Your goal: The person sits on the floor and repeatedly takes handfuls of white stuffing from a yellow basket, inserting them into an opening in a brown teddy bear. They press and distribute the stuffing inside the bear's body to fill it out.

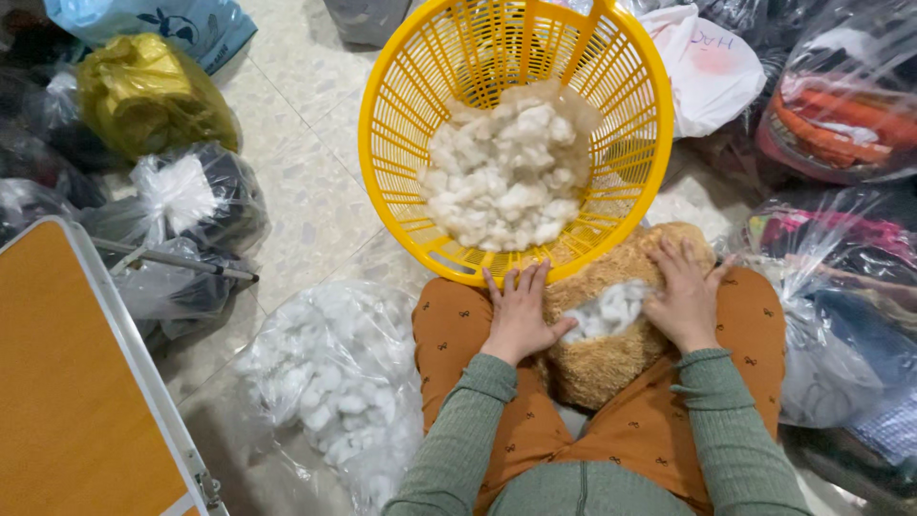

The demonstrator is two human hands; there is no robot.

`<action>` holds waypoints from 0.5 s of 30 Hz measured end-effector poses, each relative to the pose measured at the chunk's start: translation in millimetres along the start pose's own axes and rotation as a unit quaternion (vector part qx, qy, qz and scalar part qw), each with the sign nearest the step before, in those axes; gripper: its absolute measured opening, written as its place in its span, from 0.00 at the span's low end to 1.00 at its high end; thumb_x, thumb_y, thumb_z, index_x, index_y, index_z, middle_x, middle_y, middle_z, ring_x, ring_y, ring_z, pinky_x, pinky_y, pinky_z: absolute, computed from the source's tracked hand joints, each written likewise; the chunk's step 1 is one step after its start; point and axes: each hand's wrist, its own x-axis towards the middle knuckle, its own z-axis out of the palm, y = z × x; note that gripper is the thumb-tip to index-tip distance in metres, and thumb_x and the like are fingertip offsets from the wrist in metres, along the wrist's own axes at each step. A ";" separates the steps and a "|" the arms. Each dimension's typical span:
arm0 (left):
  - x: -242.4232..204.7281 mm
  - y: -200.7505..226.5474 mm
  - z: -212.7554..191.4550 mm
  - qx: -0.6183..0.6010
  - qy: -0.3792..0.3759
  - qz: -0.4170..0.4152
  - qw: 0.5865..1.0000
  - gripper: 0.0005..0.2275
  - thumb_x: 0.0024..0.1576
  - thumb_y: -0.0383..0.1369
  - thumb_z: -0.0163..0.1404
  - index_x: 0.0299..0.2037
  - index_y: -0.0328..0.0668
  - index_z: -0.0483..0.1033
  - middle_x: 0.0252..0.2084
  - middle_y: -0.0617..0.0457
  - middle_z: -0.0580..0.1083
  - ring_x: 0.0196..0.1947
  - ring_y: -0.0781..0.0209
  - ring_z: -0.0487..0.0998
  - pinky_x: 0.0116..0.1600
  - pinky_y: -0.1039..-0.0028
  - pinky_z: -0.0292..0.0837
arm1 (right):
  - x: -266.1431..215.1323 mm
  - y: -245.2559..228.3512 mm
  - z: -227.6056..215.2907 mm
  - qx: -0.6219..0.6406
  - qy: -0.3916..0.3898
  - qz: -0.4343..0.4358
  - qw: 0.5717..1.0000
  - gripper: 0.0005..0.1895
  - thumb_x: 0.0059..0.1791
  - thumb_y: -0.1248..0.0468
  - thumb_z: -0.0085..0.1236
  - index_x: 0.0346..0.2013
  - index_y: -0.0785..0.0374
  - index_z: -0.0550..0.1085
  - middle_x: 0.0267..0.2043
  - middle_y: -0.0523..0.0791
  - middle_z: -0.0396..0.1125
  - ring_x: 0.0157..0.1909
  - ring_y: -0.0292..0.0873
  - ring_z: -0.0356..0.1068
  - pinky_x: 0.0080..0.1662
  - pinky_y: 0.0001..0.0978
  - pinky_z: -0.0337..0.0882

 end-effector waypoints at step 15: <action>3.0 -2.2 0.5 0.009 0.003 0.006 1.000 0.47 0.48 0.61 0.56 0.73 0.43 0.52 0.68 0.47 0.62 0.70 0.40 0.54 0.69 0.27 0.17 | -6.7 -45.0 -21.6 0.058 -0.001 0.017 0.998 0.38 0.37 0.59 0.71 0.62 0.51 0.70 0.74 0.46 0.57 0.81 0.54 0.43 0.72 0.72 0.16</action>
